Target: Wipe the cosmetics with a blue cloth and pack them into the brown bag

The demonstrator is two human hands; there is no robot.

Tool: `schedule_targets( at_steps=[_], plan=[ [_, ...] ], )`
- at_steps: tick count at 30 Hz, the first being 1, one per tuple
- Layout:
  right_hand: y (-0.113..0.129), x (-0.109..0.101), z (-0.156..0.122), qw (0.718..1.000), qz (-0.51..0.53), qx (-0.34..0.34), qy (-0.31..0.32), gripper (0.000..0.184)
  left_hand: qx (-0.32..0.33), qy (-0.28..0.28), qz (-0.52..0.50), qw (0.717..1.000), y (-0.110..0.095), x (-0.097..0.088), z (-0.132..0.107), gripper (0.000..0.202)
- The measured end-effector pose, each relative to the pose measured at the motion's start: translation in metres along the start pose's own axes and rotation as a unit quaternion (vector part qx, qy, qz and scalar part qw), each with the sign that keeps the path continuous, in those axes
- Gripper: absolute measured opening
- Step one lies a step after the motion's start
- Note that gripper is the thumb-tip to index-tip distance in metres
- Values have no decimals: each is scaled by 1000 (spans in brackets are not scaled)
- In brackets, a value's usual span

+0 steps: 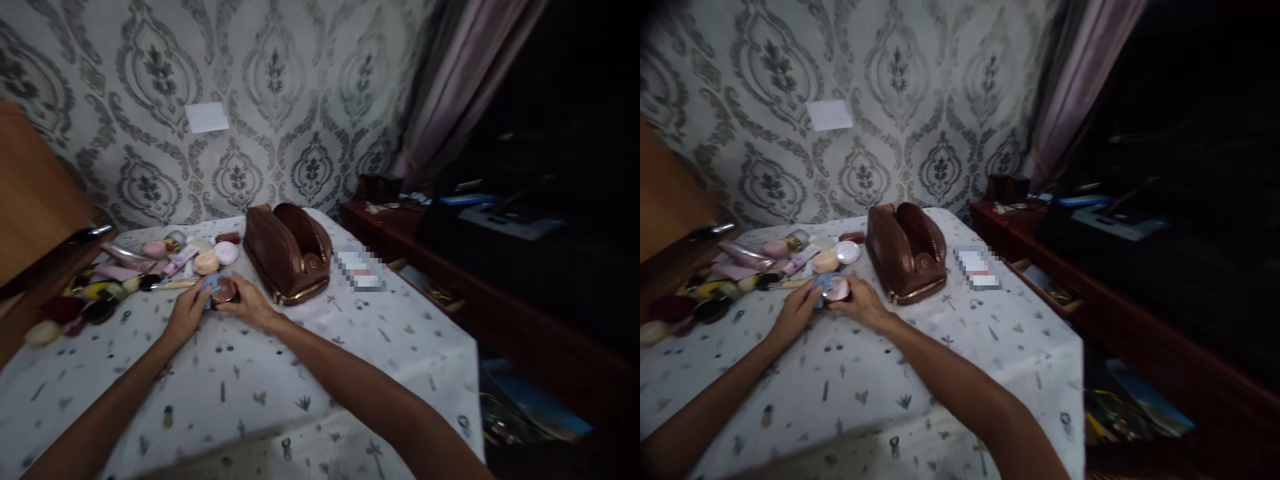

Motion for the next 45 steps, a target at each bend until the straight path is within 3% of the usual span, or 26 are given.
schedule_targets(
  at_steps=[5,11,18,20,23,25,29,34,39,42,45],
  plan=[
    [3,0,-1,1000,22,3,8,47,7,-37,20,999,-9,-7,-3,42],
    [6,0,-3,998,-15,-50,-16,49,26,-64,11,998,-11,-13,-8,31],
    [5,3,-3,992,-41,-117,-33,58,-23,-145,-46,988,-5,-17,-1,25],
    [5,4,-3,990,-44,-134,-23,67,-39,-100,-59,992,-4,-15,-1,30],
    [7,5,-5,989,-35,-143,-13,82,-41,32,-80,995,-5,-12,-2,38],
    [6,6,-5,992,-20,-125,-7,92,-31,70,-88,993,-6,-12,-2,39],
    [-2,8,-3,997,-2,-80,10,97,-30,26,-78,996,-3,-18,3,33],
    [-5,9,-1,996,6,-86,31,70,-26,-16,-65,997,-3,-23,3,25],
    [0,8,-1,996,-14,-86,19,59,53,21,-18,998,-17,-18,-4,28],
    [2,9,-1,995,-23,-93,16,48,112,57,31,992,-23,-13,-8,42],
    [1,11,-1,994,-25,-101,19,51,134,66,72,986,-23,-10,-8,44]
  ],
)
Point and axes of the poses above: each hand's wrist, its own z-axis towards the middle knuckle, its own x-axis out of the palm, y = z × x, the point moved 2 cm from there along z, towards the middle knuckle, and after that the axes turned 8 degrees about -y, right-handed, at the moved point
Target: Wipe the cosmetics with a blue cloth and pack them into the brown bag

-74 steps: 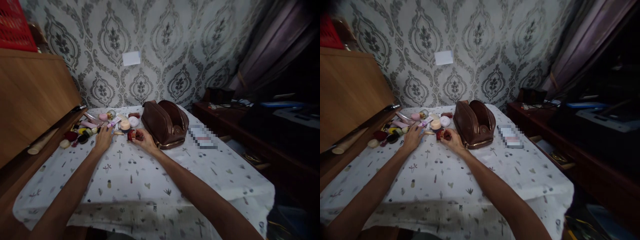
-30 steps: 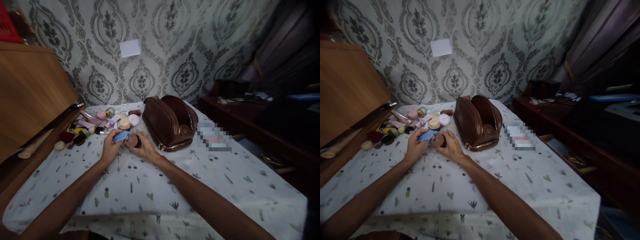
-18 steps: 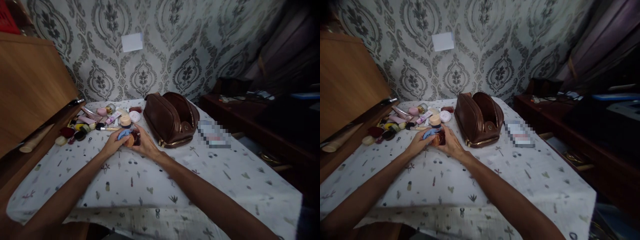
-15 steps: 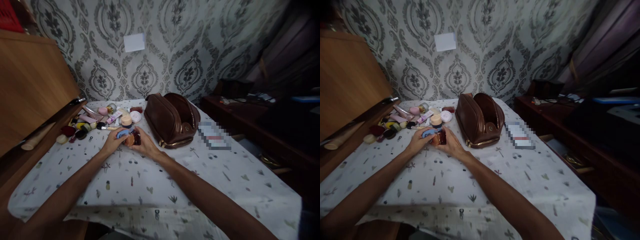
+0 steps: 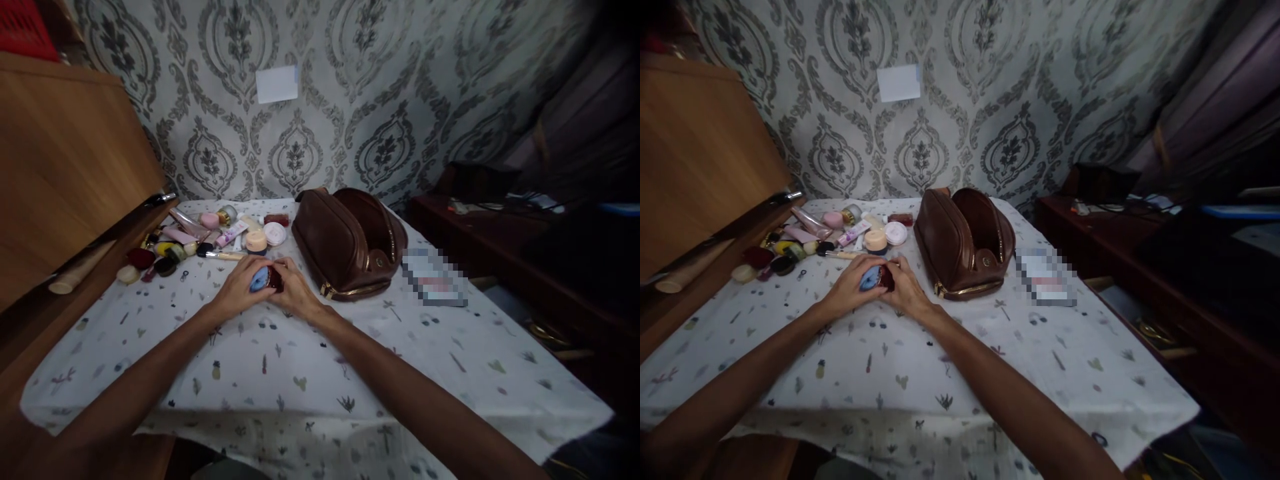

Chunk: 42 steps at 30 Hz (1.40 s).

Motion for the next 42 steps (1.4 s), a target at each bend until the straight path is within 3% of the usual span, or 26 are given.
schedule_targets(
  at_steps=[4,12,15,19,23,29,34,38,42],
  plan=[
    [0,2,1,1000,0,-5,1,56,7,-6,-8,1000,0,0,1,33],
    [2,-1,1,999,-3,44,15,38,46,-8,9,999,-2,4,-2,27],
    [2,-2,0,998,-1,55,4,31,123,-10,34,992,-4,4,-3,23],
    [2,-3,2,997,40,59,13,27,268,7,76,960,-11,5,-6,30],
    [2,-3,4,990,105,92,15,26,315,-21,98,944,-16,4,-8,31],
    [-5,0,5,952,221,213,11,43,241,-59,72,966,-14,0,-7,22],
    [-8,-1,6,927,257,270,-33,49,162,-91,44,982,-13,3,-7,29],
    [-4,-5,6,920,264,282,-65,38,152,-53,32,986,-13,6,-6,42],
    [5,-6,4,912,284,296,-11,36,120,-8,24,992,-7,1,-6,42]
  ],
)
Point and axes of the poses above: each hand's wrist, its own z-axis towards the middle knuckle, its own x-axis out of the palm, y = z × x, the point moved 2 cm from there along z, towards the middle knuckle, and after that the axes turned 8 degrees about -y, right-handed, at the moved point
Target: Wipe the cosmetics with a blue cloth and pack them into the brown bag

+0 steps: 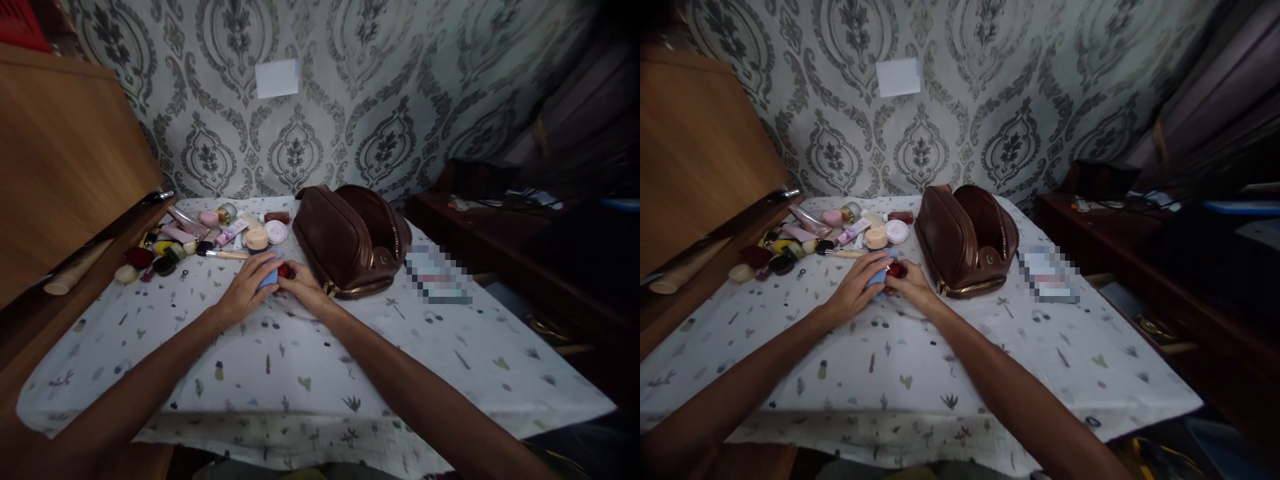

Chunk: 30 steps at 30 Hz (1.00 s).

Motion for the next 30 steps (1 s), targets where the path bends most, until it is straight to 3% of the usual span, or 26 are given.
schedule_targets(
  at_steps=[5,15,26,30],
  plan=[
    [5,2,-7,996,-18,-25,81,41,-76,33,-40,996,11,-7,-2,43],
    [9,5,-13,990,-29,-27,137,52,-117,-33,22,992,6,-9,-4,39],
    [13,6,-14,992,11,-15,127,43,-107,-53,85,989,9,-10,-6,37],
    [9,5,-12,991,43,-5,125,46,-149,-80,79,982,8,-11,-7,35]
  ],
)
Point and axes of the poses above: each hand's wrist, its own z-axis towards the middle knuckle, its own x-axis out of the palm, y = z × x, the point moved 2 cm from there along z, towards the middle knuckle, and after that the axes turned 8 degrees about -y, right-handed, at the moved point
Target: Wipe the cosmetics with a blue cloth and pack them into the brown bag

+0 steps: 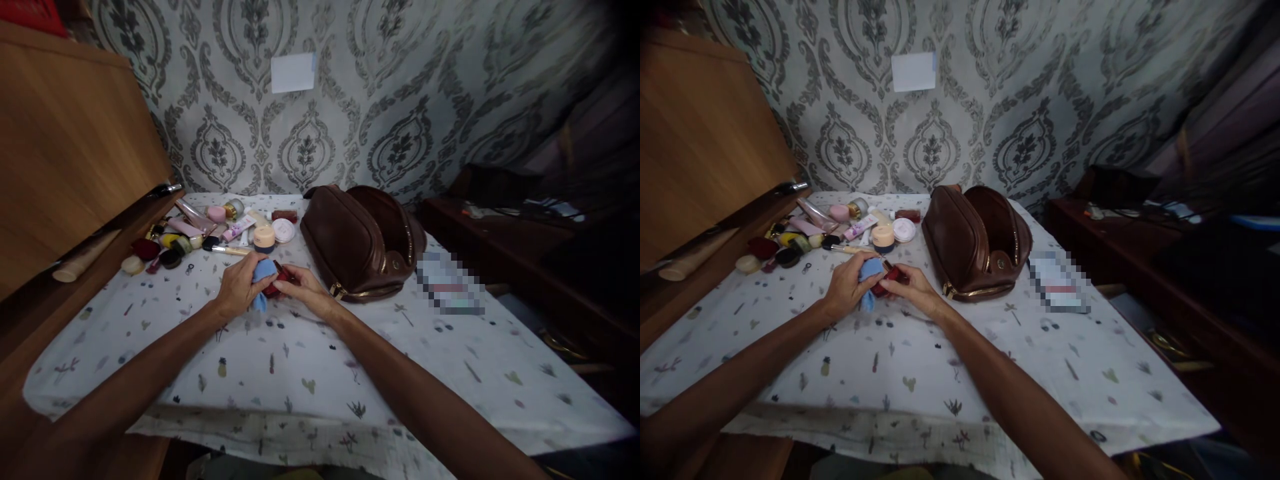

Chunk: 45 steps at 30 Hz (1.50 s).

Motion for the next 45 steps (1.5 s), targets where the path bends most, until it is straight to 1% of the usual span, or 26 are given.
schedule_targets(
  at_steps=[2,4,8,9,11,15,18,20,23,25,27,29,31,33,35,37,40,41,45],
  plan=[
    [-2,-1,1,1000,12,4,-6,48,-42,-12,-17,999,-2,-1,1,33],
    [-3,-1,1,1000,17,12,-17,47,-94,-24,-62,993,-3,-1,4,32],
    [-4,0,2,998,49,16,-44,46,-197,-73,-164,964,4,-1,11,31],
    [-5,0,2,997,65,17,-48,46,-212,-81,-179,957,7,-1,12,32],
    [-6,0,3,994,97,25,-54,46,-225,-73,-193,952,11,0,13,35],
    [-7,0,4,984,156,49,-70,45,-206,-20,-197,958,11,7,7,33],
    [-5,-2,5,977,191,62,-72,55,-180,13,-198,964,8,13,0,28],
    [-4,-3,5,979,182,68,-58,57,-166,11,-185,969,8,14,-2,25],
    [-4,-3,5,988,137,68,-30,47,-152,-27,-183,971,9,12,0,26],
    [-6,-2,4,992,108,66,-22,45,-144,-44,-179,972,7,8,2,25],
    [-8,-1,4,993,89,68,-24,47,-127,-38,-165,977,4,5,4,20],
    [-9,-1,5,993,87,70,-37,46,-91,-22,-155,983,-1,3,5,19],
    [-10,-1,6,991,103,72,-52,45,-39,-1,-151,988,-5,2,6,24],
    [-11,-2,7,987,126,71,-70,43,8,33,-141,989,-6,2,5,38],
    [-12,-4,9,984,140,77,-78,40,27,62,-133,989,-4,4,4,51],
    [-13,-5,11,982,145,98,-66,45,14,61,-135,989,1,6,4,49],
    [-17,-7,12,978,158,133,-34,60,-40,32,-150,987,10,8,5,41],
    [-17,-8,12,976,166,137,-30,59,-57,26,-154,986,13,8,6,39],
    [-15,-11,10,975,179,127,-28,46,-111,6,-161,981,18,7,8,30]
  ],
)
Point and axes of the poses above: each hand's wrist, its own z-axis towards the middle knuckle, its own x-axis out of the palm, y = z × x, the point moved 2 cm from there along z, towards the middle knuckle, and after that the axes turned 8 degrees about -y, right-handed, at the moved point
